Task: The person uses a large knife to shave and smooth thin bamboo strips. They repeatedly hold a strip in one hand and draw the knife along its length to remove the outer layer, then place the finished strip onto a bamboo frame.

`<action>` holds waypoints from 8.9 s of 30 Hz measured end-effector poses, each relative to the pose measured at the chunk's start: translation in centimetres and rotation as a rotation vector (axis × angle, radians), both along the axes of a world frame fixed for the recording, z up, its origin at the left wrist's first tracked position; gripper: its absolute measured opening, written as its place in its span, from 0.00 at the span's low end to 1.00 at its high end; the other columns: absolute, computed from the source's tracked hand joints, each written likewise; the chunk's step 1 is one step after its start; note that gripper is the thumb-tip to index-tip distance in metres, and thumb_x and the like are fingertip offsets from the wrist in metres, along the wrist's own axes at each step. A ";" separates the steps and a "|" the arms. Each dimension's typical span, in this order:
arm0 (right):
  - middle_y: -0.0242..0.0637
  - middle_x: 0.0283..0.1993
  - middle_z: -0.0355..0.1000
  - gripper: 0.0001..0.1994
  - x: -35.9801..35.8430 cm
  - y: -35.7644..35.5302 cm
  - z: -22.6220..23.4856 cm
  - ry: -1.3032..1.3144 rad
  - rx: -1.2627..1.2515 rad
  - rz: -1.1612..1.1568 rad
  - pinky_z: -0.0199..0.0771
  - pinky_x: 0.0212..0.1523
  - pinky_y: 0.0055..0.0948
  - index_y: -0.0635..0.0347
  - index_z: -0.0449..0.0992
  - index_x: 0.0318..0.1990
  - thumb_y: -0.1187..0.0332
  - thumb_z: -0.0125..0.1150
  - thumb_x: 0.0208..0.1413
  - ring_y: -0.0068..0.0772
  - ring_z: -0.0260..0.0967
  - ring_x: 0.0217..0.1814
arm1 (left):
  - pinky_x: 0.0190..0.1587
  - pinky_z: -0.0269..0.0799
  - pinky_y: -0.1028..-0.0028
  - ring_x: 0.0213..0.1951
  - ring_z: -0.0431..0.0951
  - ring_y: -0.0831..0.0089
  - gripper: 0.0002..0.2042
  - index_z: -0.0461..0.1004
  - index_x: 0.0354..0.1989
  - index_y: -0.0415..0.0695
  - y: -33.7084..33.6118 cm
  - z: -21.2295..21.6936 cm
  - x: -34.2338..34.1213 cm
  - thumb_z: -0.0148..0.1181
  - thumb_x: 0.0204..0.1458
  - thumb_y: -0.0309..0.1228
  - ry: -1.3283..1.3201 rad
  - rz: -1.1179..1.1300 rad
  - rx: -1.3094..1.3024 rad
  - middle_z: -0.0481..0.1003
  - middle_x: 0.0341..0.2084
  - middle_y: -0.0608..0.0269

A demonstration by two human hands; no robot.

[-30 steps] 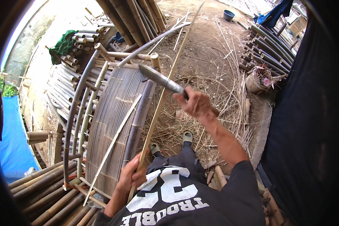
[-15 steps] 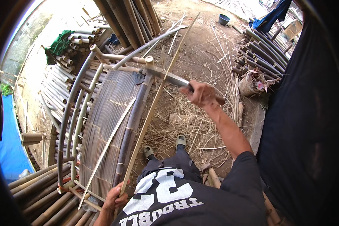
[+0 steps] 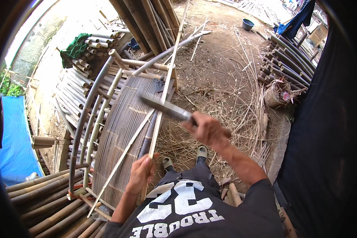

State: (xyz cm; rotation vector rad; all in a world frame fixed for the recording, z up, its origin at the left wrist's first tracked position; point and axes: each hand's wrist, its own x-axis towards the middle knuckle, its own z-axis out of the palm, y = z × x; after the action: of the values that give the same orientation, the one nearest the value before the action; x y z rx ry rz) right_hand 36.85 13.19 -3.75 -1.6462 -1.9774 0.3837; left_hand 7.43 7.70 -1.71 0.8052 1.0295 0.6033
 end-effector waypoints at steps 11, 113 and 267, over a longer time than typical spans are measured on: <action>0.32 0.15 0.64 0.30 -3.9 -0.6 -1.3 -0.051 0.214 0.051 0.69 0.15 0.34 0.55 0.66 0.25 0.33 0.45 0.57 0.30 0.66 0.14 | 0.10 0.53 0.83 0.09 0.58 0.86 0.15 0.70 0.38 0.38 2.2 1.9 3.6 0.42 0.67 0.38 0.040 -0.022 0.088 0.61 0.13 0.73; 0.31 0.15 0.64 0.31 0.1 0.6 0.8 0.031 0.047 -0.139 0.69 0.13 0.35 0.54 0.67 0.25 0.34 0.40 0.60 0.28 0.65 0.13 | 0.14 0.53 0.84 0.14 0.58 0.87 0.17 0.69 0.57 0.36 1.3 3.6 5.3 0.48 0.65 0.33 0.007 -0.040 0.036 0.63 0.14 0.73; 0.48 0.49 0.76 0.25 33.4 0.4 -27.7 -0.697 -1.668 0.046 0.72 0.50 0.45 0.61 0.80 0.46 0.49 0.67 0.48 0.45 0.74 0.49 | 0.40 0.72 0.56 0.36 0.76 0.44 0.16 0.78 0.34 0.36 -9.1 -8.6 -4.0 0.51 0.57 0.38 1.146 -0.296 -0.036 0.76 0.29 0.39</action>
State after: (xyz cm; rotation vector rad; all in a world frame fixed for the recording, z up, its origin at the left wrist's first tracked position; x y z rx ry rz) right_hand 70.22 13.61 -31.40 -2.9042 -2.1471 2.1311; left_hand 3.46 -1.43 -10.29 1.2770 1.8861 -0.2086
